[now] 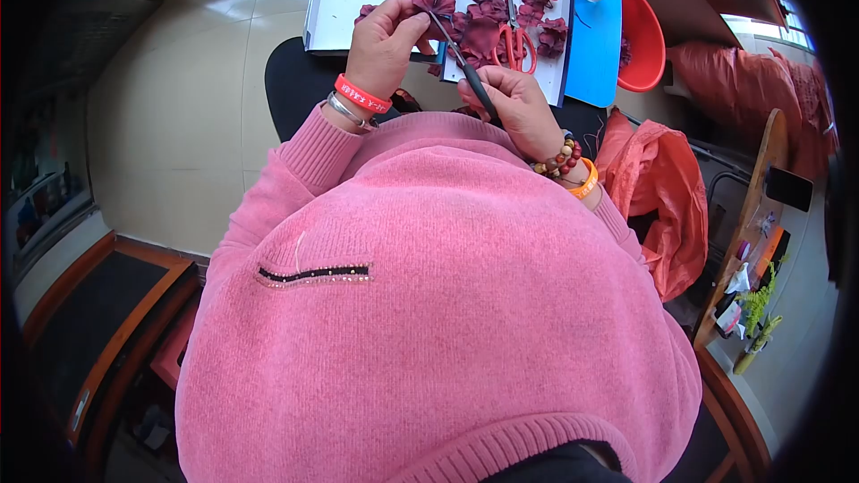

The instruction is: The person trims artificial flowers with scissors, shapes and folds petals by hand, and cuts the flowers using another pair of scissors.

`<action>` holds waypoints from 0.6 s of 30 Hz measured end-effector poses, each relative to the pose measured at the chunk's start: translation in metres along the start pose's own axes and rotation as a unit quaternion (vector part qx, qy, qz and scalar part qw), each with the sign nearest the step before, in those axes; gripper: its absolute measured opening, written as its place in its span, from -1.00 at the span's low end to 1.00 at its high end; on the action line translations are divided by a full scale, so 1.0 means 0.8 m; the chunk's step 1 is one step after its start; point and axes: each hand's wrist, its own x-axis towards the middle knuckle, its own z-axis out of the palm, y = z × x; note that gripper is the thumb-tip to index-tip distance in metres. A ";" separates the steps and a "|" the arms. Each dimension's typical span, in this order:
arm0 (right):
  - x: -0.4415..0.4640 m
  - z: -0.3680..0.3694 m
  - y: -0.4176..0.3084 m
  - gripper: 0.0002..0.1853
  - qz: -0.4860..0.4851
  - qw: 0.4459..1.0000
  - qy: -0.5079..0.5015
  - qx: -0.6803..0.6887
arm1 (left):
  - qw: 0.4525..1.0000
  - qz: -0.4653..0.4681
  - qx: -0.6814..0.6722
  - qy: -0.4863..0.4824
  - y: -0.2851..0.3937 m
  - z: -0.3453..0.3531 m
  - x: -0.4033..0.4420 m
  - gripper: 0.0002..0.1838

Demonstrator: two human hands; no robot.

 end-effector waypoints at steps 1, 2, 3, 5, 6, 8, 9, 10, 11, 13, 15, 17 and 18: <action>0.000 0.000 0.000 -0.81 0.010 1.000 0.007 0.004 | 1.000 0.000 -0.001 0.000 0.000 0.001 0.000 -0.88; 0.001 -0.001 0.001 -0.80 0.020 1.000 0.013 0.007 | 1.000 0.000 -0.002 0.000 0.000 0.001 0.000 -0.88; 0.002 -0.002 0.003 -0.80 0.014 1.000 0.005 0.007 | 1.000 0.003 0.003 -0.002 0.000 0.001 0.001 -0.88; 0.004 -0.004 0.009 -0.80 0.003 1.000 -0.010 0.008 | 1.000 0.009 0.012 -0.006 0.000 0.000 0.002 -0.88; 0.005 -0.007 0.012 -0.80 0.002 1.000 -0.018 0.017 | 1.000 0.006 0.004 -0.008 0.000 0.001 0.001 -0.88; 0.007 -0.012 0.016 -0.81 -0.001 0.999 -0.035 0.034 | 1.000 0.001 -0.013 -0.011 0.003 0.002 0.001 -0.88; 0.008 -0.012 0.017 -0.81 0.001 0.998 -0.034 0.045 | 1.000 -0.004 -0.014 -0.011 0.003 0.002 0.001 -0.88; 0.009 -0.011 0.018 -0.80 0.004 0.998 -0.034 0.055 | 1.000 -0.009 -0.016 -0.011 0.003 0.002 0.001 -0.87; 0.010 -0.011 0.019 -0.80 0.007 0.997 -0.034 0.066 | 1.000 -0.014 -0.019 -0.011 0.003 0.002 0.000 -0.87; 0.009 -0.010 0.014 -0.79 0.025 0.993 -0.040 0.105 | 1.000 -0.022 -0.015 -0.008 0.004 0.003 0.000 -0.87; 0.009 -0.009 0.011 -0.77 0.031 0.989 -0.048 0.136 | 0.999 -0.028 -0.016 -0.005 0.005 0.004 -0.001 -0.86; 0.009 -0.008 0.011 -0.76 0.027 0.985 -0.057 0.160 | 0.999 -0.035 -0.022 -0.003 0.006 0.004 -0.001 -0.86; 0.009 -0.006 0.010 -0.77 0.034 0.988 -0.044 0.144 | 0.999 -0.041 -0.019 -0.004 0.005 0.003 -0.001 -0.86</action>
